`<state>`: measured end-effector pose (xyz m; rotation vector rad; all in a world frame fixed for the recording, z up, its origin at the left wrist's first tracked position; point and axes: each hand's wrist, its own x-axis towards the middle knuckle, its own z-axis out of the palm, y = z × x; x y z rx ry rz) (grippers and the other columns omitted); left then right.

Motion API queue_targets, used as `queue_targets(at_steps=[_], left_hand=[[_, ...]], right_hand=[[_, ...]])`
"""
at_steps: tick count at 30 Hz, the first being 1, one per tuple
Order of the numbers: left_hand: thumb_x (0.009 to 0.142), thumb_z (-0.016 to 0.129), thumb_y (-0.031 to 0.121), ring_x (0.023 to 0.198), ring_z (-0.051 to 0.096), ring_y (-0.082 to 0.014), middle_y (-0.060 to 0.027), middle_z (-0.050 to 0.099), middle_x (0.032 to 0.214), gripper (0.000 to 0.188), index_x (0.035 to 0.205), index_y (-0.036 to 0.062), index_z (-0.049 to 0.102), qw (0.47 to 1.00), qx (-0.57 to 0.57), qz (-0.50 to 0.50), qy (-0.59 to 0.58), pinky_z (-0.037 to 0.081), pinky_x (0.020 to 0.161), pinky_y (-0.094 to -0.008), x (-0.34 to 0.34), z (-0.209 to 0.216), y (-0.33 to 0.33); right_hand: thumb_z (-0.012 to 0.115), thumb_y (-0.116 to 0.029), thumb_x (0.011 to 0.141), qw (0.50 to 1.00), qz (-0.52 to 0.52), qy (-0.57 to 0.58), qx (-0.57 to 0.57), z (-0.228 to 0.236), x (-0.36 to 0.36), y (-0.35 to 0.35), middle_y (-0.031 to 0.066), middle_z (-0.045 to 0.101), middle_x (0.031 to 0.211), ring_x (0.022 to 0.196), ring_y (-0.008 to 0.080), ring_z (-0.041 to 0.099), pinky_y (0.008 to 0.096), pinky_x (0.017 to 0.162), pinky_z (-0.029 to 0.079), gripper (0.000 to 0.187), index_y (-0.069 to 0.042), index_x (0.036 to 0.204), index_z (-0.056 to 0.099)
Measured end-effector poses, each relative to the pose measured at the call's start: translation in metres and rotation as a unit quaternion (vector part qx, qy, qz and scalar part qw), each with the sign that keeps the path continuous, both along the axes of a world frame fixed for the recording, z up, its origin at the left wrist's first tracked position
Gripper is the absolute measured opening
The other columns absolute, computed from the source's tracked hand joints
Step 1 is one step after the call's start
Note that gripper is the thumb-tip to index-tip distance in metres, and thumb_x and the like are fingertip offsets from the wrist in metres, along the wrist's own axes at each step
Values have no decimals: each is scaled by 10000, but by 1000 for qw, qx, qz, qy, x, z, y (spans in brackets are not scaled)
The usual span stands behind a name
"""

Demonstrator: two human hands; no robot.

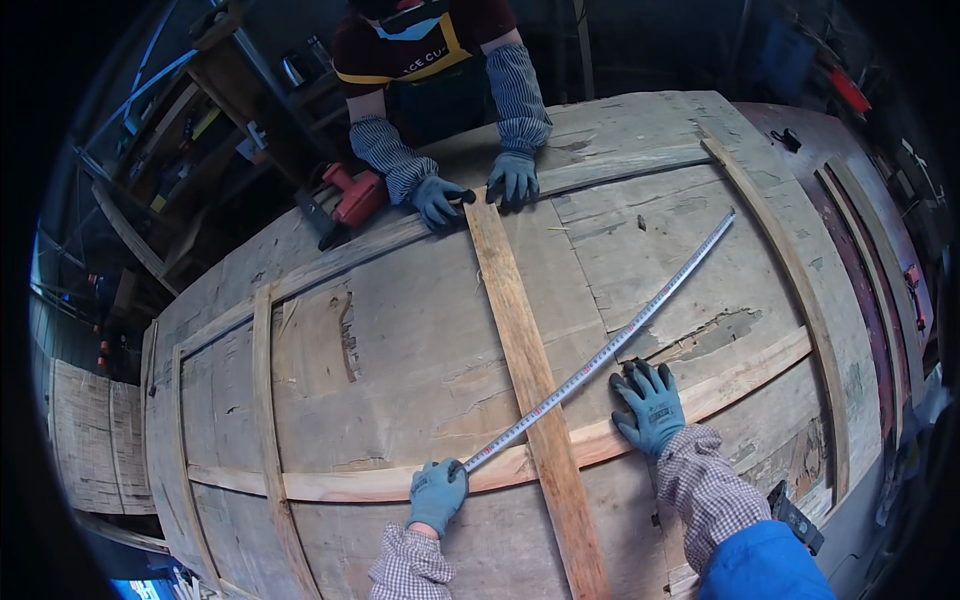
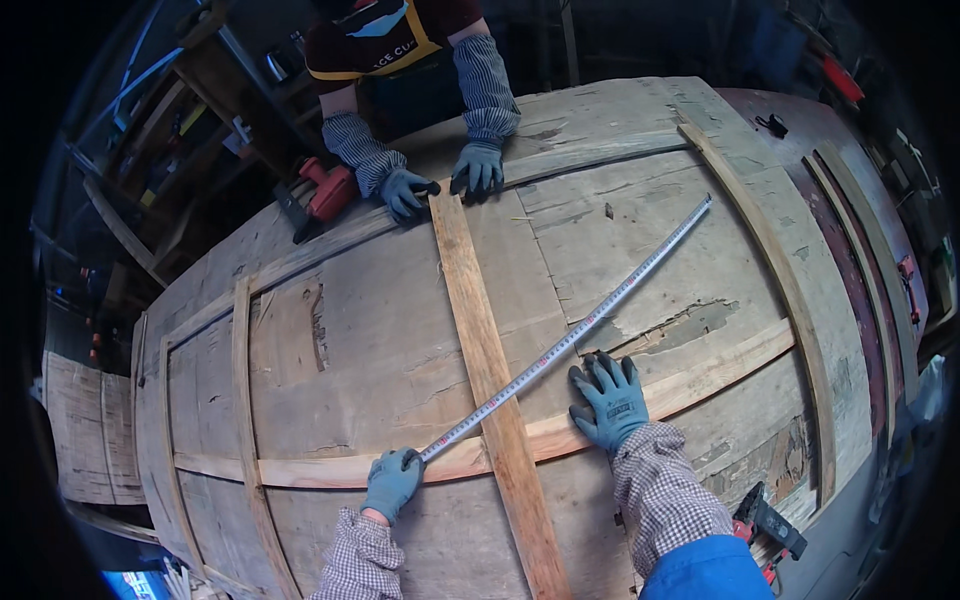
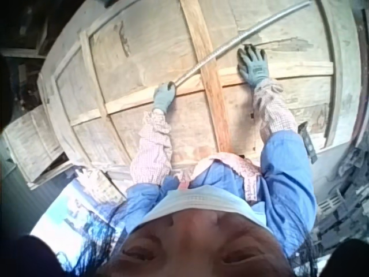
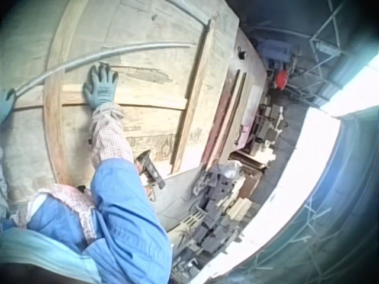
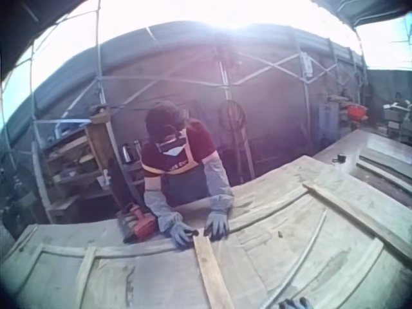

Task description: The person measures a wooden crate with a tape measure and uses a nail gun to attach wooden slats to its frame. The person repeats this process for multiple slats on the crate.

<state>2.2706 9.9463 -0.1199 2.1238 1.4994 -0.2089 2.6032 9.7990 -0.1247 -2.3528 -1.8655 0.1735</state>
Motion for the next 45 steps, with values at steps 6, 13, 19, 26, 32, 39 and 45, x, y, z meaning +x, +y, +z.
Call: queue_targets(at_steps=[6, 13, 19, 26, 32, 39, 45], left_hand=[[796, 499, 315, 838, 537, -360, -170, 598, 912, 274, 939, 132, 644, 1000, -1, -9, -7, 425, 774, -422, -5, -8, 2], [796, 498, 317, 843, 539, -357, -167, 602, 907, 278, 939, 127, 640, 1000, -17, -1, 9, 421, 781, -419, 0, 0, 2], [796, 498, 316, 849, 537, -359, -169, 601, 907, 272, 934, 129, 640, 1000, -24, -5, 12, 420, 784, -421, -1, -2, 4], [796, 505, 316, 864, 538, -357, -170, 596, 925, 271, 947, 135, 640, 999, -35, 1, 14, 424, 788, -424, -1, 0, 4], [797, 508, 318, 871, 538, -356, -169, 597, 928, 273, 948, 132, 640, 999, -35, -2, 16, 425, 792, -420, -1, 1, 4], [800, 501, 317, 859, 539, -352, -175, 598, 925, 283, 949, 120, 638, 999, -28, -6, 18, 428, 786, -416, 2, 5, 4], [802, 498, 317, 855, 539, -350, -174, 597, 922, 278, 950, 128, 638, 999, -31, -6, 30, 430, 783, -416, 2, 3, 4]], right_hand=[[543, -407, 755, 1000, -2, 8, 13, 0, -1, 0, 150, 343, 1343, 1284, 306, 254, 542, 1041, 139, 608, -152, 1291, 413], [547, -401, 757, 1000, -3, 8, 4, 3, 0, -1, 151, 345, 1342, 1287, 308, 251, 543, 1045, 131, 617, -160, 1305, 395], [544, -404, 764, 1000, -2, 8, 1, 1, -1, 0, 150, 346, 1342, 1288, 309, 249, 544, 1049, 123, 624, -169, 1318, 380], [534, -410, 773, 1000, -2, 6, -12, 2, -1, 1, 151, 345, 1341, 1288, 310, 251, 536, 1052, 123, 614, -170, 1317, 384], [519, -423, 780, 1000, -1, 6, -8, 2, -1, 1, 151, 342, 1343, 1292, 305, 242, 532, 1056, 117, 610, -166, 1317, 385], [518, -427, 778, 1000, -2, 0, -14, 1, 0, 0, 145, 329, 1355, 1301, 297, 229, 530, 1056, 117, 608, -162, 1310, 391], [520, -424, 775, 1000, 0, 0, -11, 3, 0, 1, 142, 332, 1355, 1299, 295, 233, 528, 1055, 121, 604, -153, 1302, 400]])
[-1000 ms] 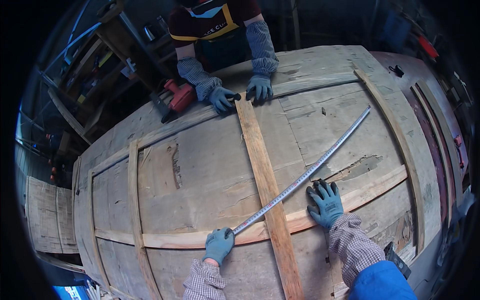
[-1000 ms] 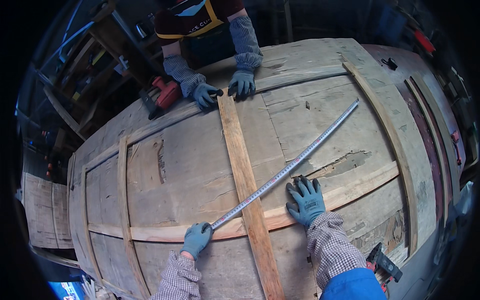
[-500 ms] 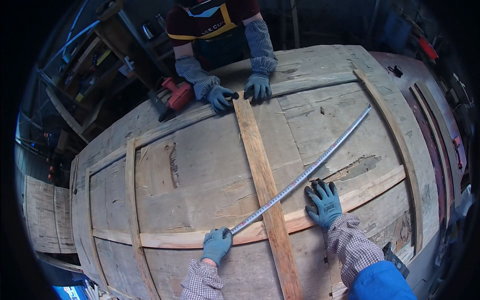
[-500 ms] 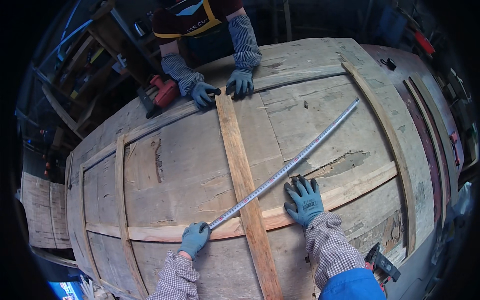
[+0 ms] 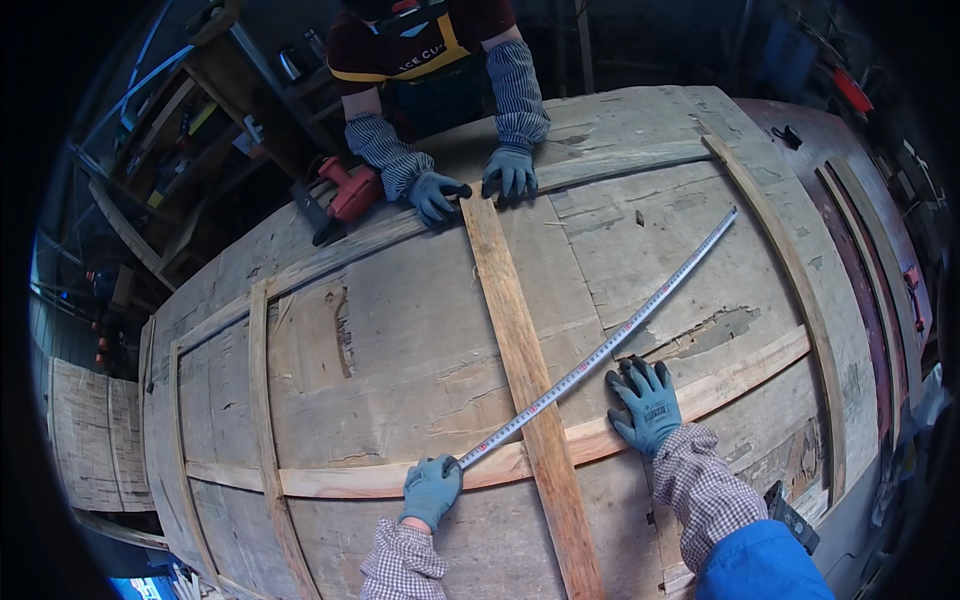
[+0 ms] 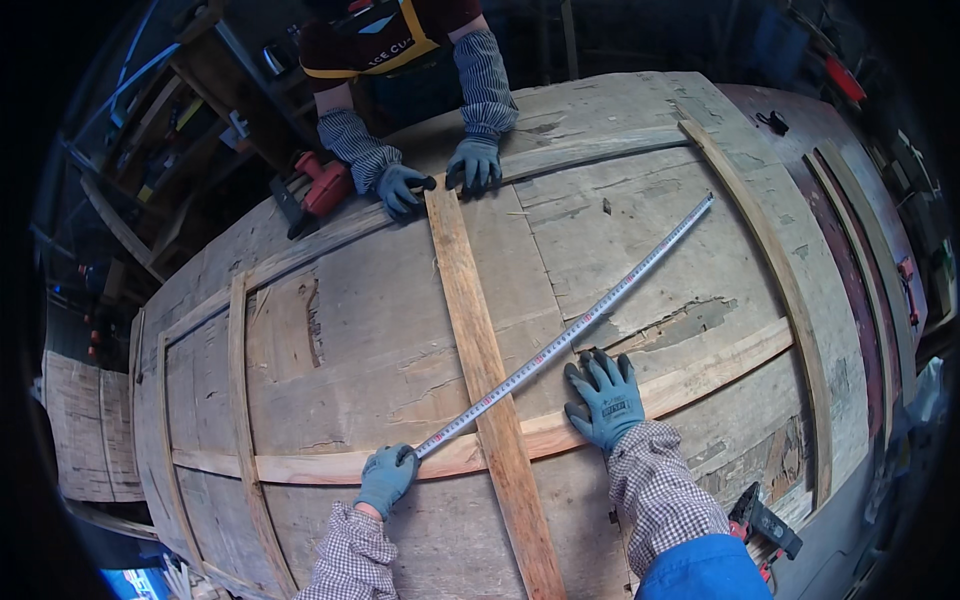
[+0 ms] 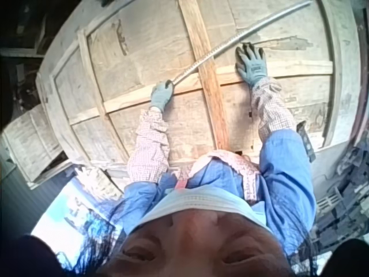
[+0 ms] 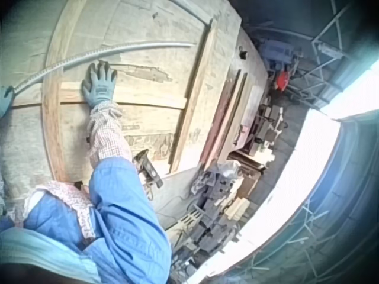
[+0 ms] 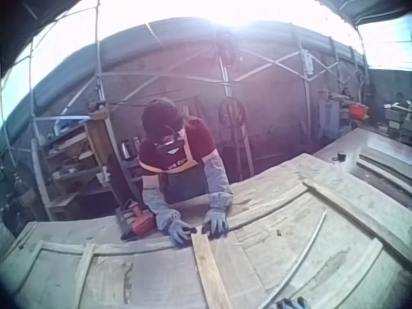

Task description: The person measures a wooden crate with a tape measure and uses a nail gun to attach wooden slats to its frame. The person repeats this process for multiple slats on the crate.

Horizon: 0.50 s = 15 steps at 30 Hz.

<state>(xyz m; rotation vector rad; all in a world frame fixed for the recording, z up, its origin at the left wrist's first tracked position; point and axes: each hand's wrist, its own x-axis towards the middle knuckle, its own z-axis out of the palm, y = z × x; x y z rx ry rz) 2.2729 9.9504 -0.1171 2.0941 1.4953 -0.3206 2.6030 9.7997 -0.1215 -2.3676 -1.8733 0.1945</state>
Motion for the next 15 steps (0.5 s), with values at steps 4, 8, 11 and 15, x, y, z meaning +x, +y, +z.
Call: queue_targets(at_steps=[4, 8, 11, 15], left_hand=[[801, 501, 316, 853, 538, -354, -174, 596, 918, 271, 944, 130, 638, 1000, 8, 1, -6, 431, 779, -420, -1, -1, -1], [801, 503, 313, 853, 537, -359, -175, 595, 915, 263, 936, 131, 638, 1000, 17, 0, -12, 431, 776, -424, -3, -3, -1], [799, 516, 311, 858, 549, -365, -183, 597, 911, 266, 929, 113, 637, 1000, 19, 4, -14, 431, 785, -426, 0, 3, -1], [799, 522, 307, 857, 556, -366, -187, 599, 906, 264, 922, 103, 637, 1000, 17, 3, -7, 432, 787, -427, 0, 3, -1]], right_hand=[[520, -423, 775, 1000, 1, -1, 1, 0, 0, 1, 142, 330, 1357, 1297, 295, 237, 528, 1053, 123, 605, -152, 1302, 401], [518, -423, 776, 1000, -1, -4, 2, -1, 0, 1, 143, 327, 1361, 1297, 296, 238, 528, 1053, 122, 607, -153, 1306, 397], [515, -424, 779, 1000, 1, -1, 0, -2, -1, 1, 144, 324, 1363, 1297, 296, 237, 529, 1054, 121, 609, -155, 1311, 392], [515, -425, 781, 1000, 1, -1, -3, -2, -1, 1, 143, 321, 1364, 1297, 298, 237, 531, 1054, 121, 610, -157, 1315, 388]])
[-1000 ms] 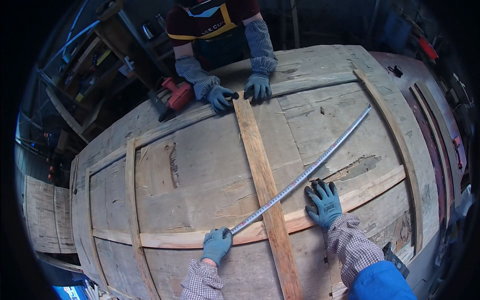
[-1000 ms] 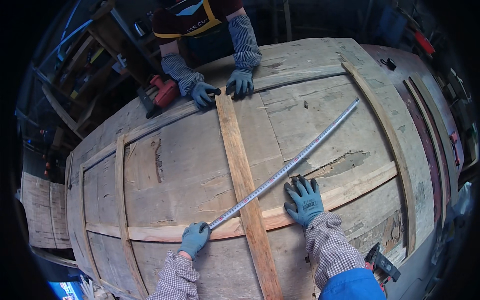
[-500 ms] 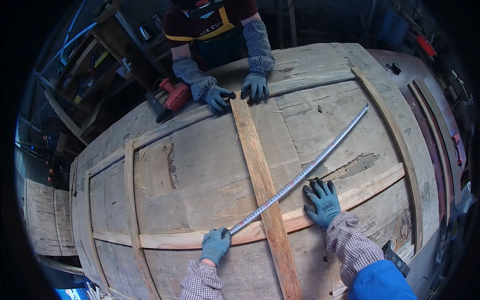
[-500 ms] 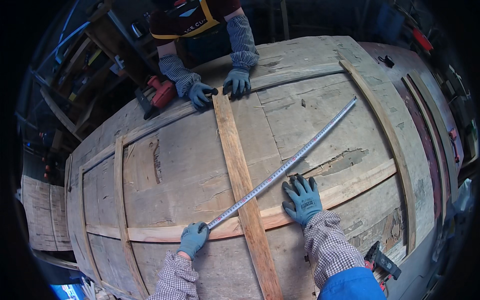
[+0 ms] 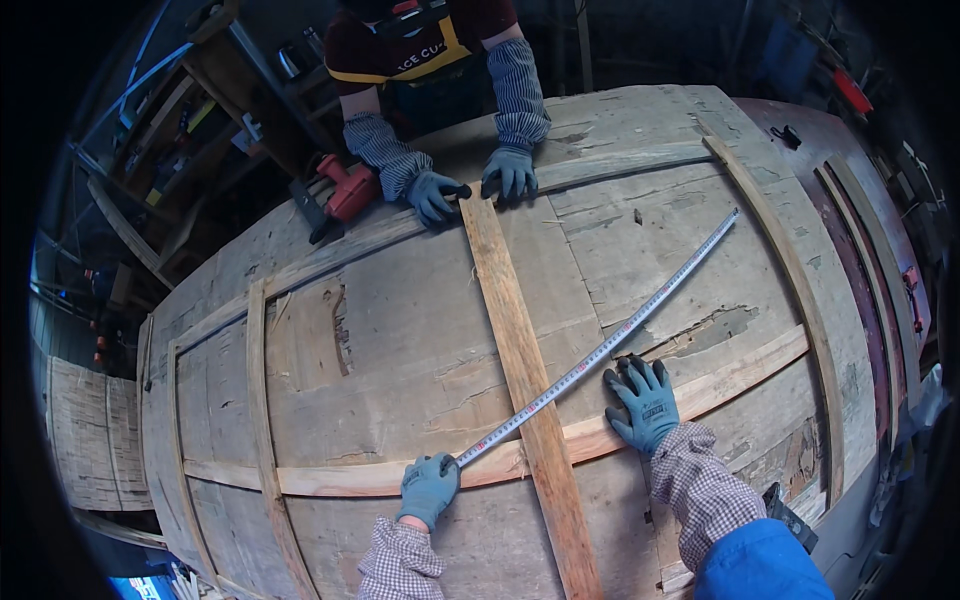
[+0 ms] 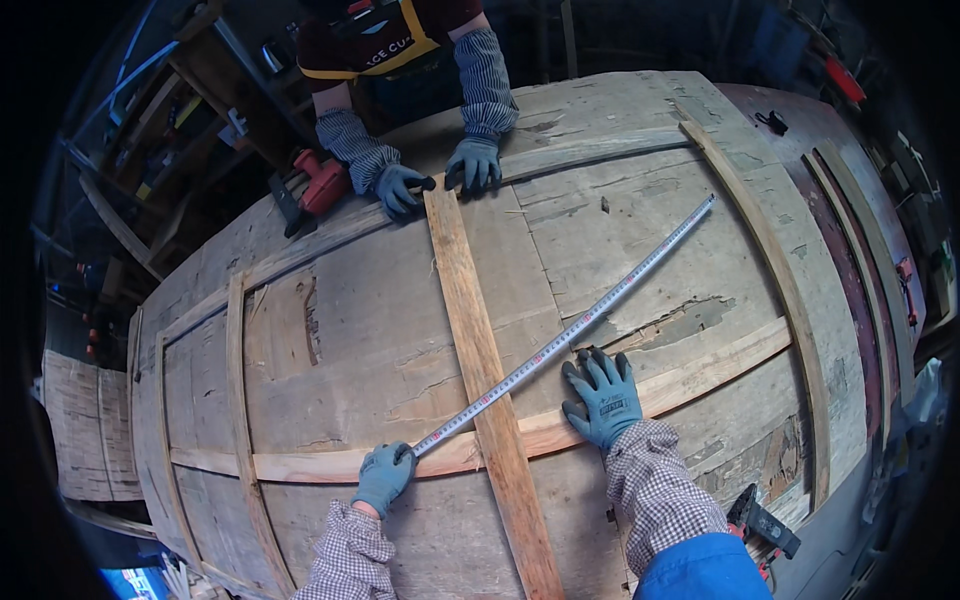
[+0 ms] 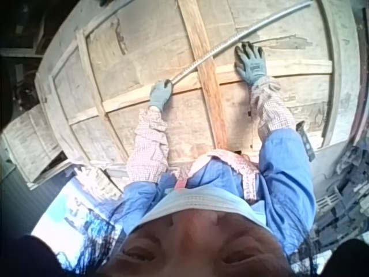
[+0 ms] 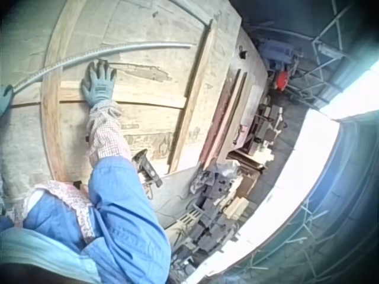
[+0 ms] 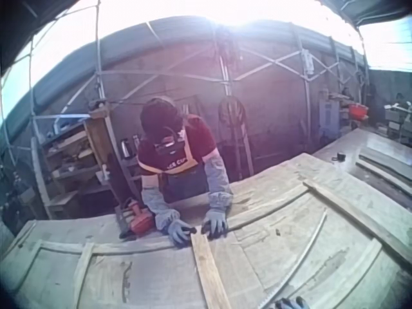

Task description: The person measures a wooden crate with a tape measure and uses a nail gun to attach wooden slats to its frame. The person repeats this process for multiple slats on the crate.

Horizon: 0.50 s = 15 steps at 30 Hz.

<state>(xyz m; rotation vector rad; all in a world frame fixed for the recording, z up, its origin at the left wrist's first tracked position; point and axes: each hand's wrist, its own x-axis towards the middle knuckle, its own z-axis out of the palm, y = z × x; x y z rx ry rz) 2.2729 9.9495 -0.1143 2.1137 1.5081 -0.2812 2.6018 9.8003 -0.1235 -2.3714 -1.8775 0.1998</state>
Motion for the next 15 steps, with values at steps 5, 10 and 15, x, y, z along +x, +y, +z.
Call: queue_targets(at_steps=[5, 10, 15], left_hand=[[796, 523, 305, 851, 559, -365, -186, 600, 900, 262, 915, 101, 636, 1000, 6, -4, -3, 434, 781, -428, 3, 2, -1], [793, 523, 313, 852, 560, -361, -184, 601, 891, 270, 920, 104, 637, 1000, 2, -9, -4, 435, 783, -425, 5, -2, 1], [800, 490, 325, 888, 542, -356, -170, 590, 967, 288, 973, 145, 634, 998, -49, 3, 32, 426, 814, -414, -1, 4, 4]], right_hand=[[522, -422, 778, 1000, -7, 7, -2, 0, 2, -2, 144, 331, 1354, 1295, 301, 239, 533, 1054, 123, 608, -158, 1311, 392], [531, -414, 770, 1000, -2, 3, 3, 2, 6, 1, 145, 335, 1350, 1295, 303, 239, 532, 1056, 122, 612, -155, 1307, 396], [544, -380, 761, 1000, 10, 14, 15, 0, -2, 8, 147, 325, 1364, 1301, 320, 230, 535, 1057, 113, 611, -147, 1307, 399]])
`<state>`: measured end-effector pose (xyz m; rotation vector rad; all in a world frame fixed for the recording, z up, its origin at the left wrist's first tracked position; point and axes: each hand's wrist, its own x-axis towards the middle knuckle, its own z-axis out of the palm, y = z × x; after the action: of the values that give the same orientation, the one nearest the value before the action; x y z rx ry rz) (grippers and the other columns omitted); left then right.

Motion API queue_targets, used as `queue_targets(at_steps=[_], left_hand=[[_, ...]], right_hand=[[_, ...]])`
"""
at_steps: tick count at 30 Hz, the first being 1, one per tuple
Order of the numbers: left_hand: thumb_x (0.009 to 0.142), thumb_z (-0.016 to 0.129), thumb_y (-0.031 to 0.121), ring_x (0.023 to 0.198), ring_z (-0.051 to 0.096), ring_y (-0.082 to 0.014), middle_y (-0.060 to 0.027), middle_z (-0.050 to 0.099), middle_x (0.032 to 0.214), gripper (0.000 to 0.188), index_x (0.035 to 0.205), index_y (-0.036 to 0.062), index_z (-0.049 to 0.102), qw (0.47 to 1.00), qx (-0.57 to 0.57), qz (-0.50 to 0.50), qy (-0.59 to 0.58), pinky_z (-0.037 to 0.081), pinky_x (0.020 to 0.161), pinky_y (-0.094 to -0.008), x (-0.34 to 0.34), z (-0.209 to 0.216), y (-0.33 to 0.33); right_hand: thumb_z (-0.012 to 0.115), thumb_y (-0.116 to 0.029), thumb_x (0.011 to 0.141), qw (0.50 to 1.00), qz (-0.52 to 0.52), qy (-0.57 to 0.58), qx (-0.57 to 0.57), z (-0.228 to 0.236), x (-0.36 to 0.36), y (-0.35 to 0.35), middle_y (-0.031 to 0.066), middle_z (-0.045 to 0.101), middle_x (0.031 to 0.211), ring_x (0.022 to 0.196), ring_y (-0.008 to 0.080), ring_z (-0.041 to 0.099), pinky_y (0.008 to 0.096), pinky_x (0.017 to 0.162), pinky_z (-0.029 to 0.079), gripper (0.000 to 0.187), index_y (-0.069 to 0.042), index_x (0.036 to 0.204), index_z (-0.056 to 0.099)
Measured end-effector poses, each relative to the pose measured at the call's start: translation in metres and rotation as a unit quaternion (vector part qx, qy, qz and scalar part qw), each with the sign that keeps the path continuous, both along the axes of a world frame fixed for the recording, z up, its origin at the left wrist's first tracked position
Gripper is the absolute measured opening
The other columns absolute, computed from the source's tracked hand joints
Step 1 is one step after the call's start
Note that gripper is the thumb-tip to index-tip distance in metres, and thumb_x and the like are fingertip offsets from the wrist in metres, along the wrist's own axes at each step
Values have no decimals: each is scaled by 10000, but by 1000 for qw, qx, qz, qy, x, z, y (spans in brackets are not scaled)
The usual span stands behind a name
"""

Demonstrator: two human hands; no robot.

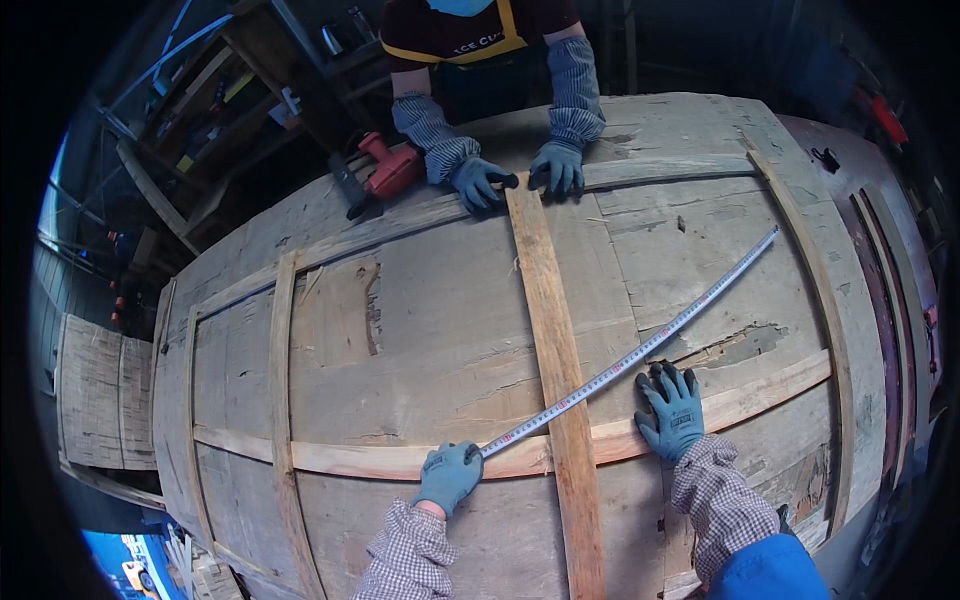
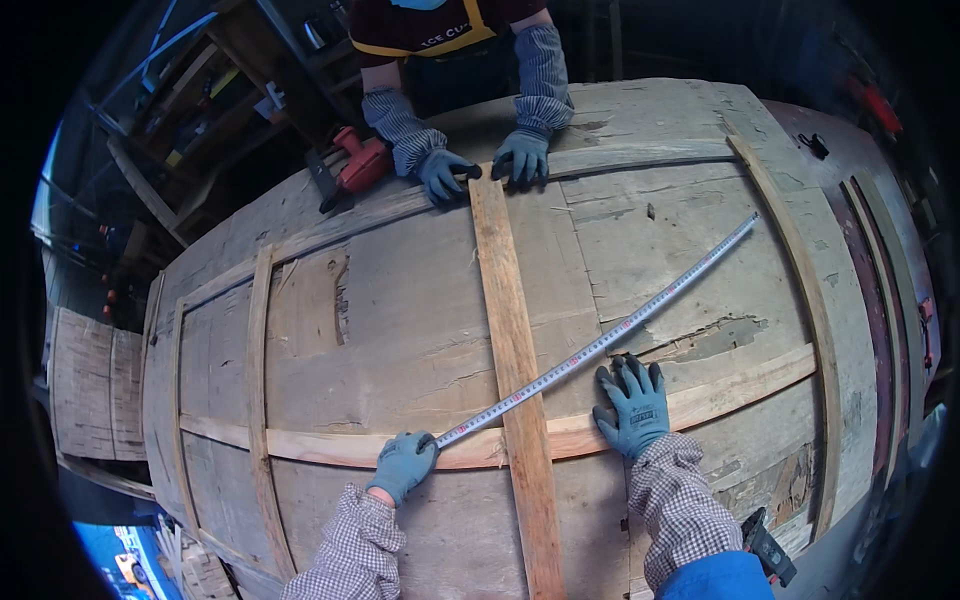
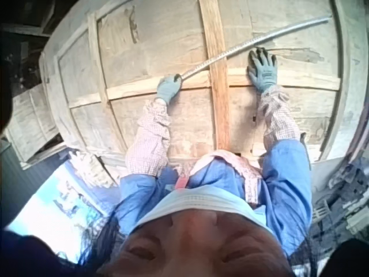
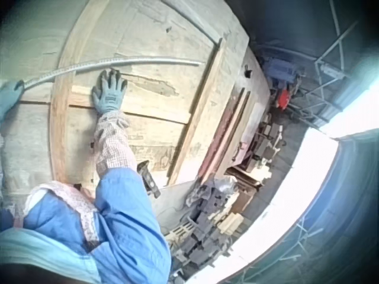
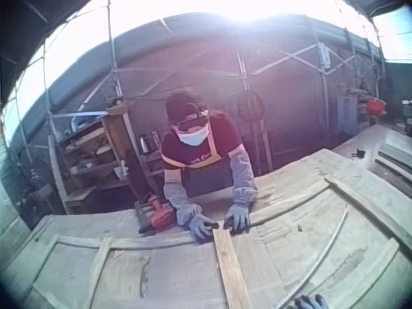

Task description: The person measures a wooden crate with a tape measure and uses a nail gun to attach wooden slats to its frame. The person repeats this process for multiple slats on the crate.

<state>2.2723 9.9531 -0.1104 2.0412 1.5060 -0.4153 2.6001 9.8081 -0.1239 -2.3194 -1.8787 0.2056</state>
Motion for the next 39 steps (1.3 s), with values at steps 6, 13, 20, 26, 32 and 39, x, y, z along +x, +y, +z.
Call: queue_targets(at_steps=[6, 13, 20, 26, 32, 39], left_hand=[[827, 479, 327, 931, 533, -341, -159, 576, 974, 284, 993, 151, 628, 1000, 13, 9, -13, 421, 841, -415, 6, 6, -1], [828, 492, 327, 915, 536, -344, -150, 577, 971, 279, 999, 147, 620, 1000, 22, 12, -19, 419, 842, -411, 1, 6, -5], [818, 496, 316, 909, 534, -338, -144, 577, 975, 276, 1002, 157, 627, 1000, 3, 15, -10, 426, 820, -408, 6, -1, -7], [811, 496, 318, 889, 541, -330, -142, 583, 969, 272, 992, 168, 632, 1000, 10, 6, -12, 427, 806, -405, 8, 2, 0], [799, 506, 302, 887, 541, -339, -157, 594, 909, 255, 938, 134, 638, 999, 34, 16, -37, 423, 808, -411, -2, -4, -2], [788, 509, 306, 843, 535, -352, -157, 592, 920, 240, 927, 157, 634, 998, 27, -9, -49, 427, 778, -415, -4, -7, -1]], right_hand=[[542, -308, 753, 1000, -8, -11, 3, 0, -4, -6, 163, 300, 1387, 1298, 348, 227, 526, 1065, 99, 619, -108, 1317, 382], [552, -285, 735, 1000, 4, -21, 8, -6, -6, -6, 164, 279, 1404, 1306, 360, 212, 522, 1068, 99, 625, -93, 1308, 393], [540, -316, 766, 1000, 4, -27, -4, -1, -3, -4, 169, 312, 1371, 1297, 340, 233, 533, 1061, 101, 601, -117, 1313, 390], [501, -367, 808, 981, -176, 75, 38, -19, -80, 7, 211, 296, 1361, 1289, 371, 220, 551, 1054, 54, 666, -16, 1337, 299], [503, -453, 799, 982, -179, 53, -1, -9, -147, 32, 225, 254, 1378, 1319, 367, 156, 552, 1061, -12, 800, 70, 1337, 224], [463, -489, 815, 982, -184, 18, -34, -16, -146, 31, 211, 243, 1394, 1323, 353, 157, 564, 1053, -19, 801, 62, 1345, 226]])
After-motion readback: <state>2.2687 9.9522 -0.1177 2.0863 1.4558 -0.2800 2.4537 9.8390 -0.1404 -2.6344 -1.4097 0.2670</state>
